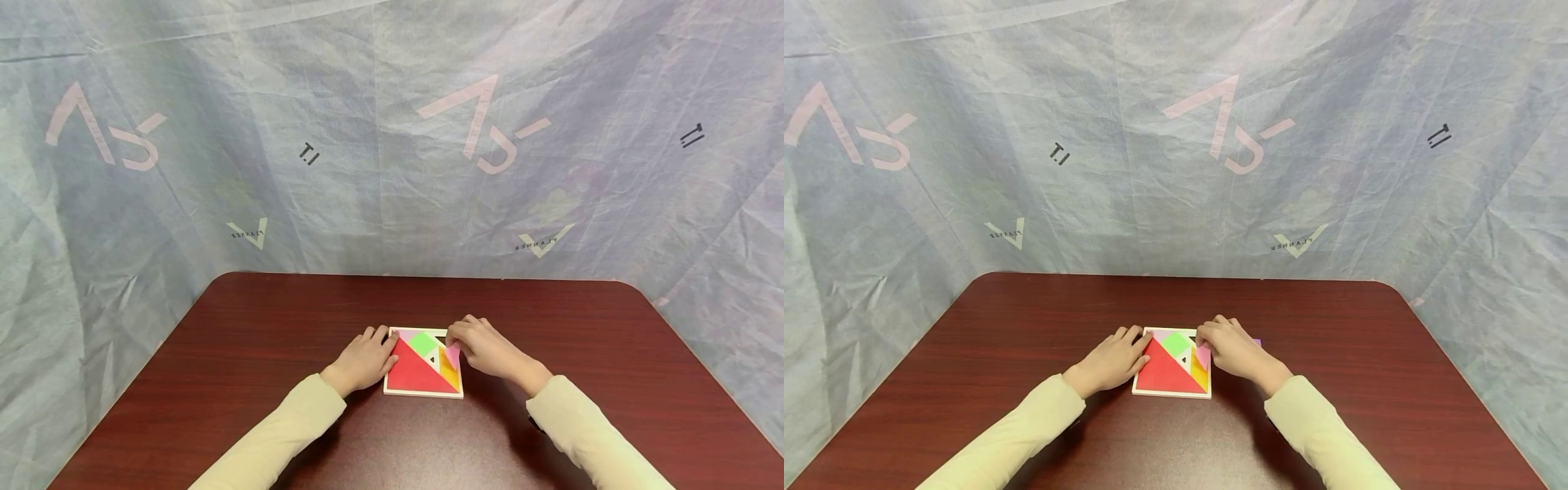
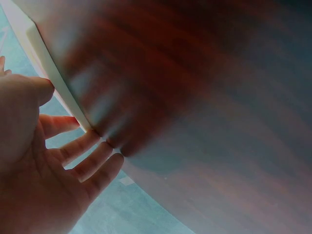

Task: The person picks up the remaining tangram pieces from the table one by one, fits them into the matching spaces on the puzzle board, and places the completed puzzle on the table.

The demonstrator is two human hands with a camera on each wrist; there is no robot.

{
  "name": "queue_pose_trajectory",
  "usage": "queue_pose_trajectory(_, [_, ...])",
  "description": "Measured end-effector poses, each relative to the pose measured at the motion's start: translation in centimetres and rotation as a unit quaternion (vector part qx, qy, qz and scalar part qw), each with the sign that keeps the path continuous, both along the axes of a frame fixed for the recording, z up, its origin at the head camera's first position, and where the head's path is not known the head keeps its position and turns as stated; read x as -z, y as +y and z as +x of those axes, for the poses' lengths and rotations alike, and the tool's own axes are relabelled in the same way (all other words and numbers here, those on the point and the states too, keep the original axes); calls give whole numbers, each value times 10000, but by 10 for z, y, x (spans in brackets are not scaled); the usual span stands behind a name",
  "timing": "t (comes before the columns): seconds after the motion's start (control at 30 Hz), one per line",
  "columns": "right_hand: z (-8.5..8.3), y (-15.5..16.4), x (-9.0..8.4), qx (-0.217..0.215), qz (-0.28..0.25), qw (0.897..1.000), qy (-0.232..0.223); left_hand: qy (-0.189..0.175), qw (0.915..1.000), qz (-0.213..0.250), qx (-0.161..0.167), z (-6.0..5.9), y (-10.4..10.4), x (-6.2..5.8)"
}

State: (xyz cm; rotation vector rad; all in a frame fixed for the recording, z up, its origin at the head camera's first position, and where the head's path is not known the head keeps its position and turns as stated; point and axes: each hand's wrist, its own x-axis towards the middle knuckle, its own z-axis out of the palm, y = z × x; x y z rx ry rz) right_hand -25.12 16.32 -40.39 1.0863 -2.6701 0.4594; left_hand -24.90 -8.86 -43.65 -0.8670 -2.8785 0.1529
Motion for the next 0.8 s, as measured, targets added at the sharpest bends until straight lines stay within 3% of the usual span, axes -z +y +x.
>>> queue_pose_trajectory(0.8, [-5, -27, 1, -212, 136, 9993, -280, 20, 10000, -29, -5, 0, 0, 0])
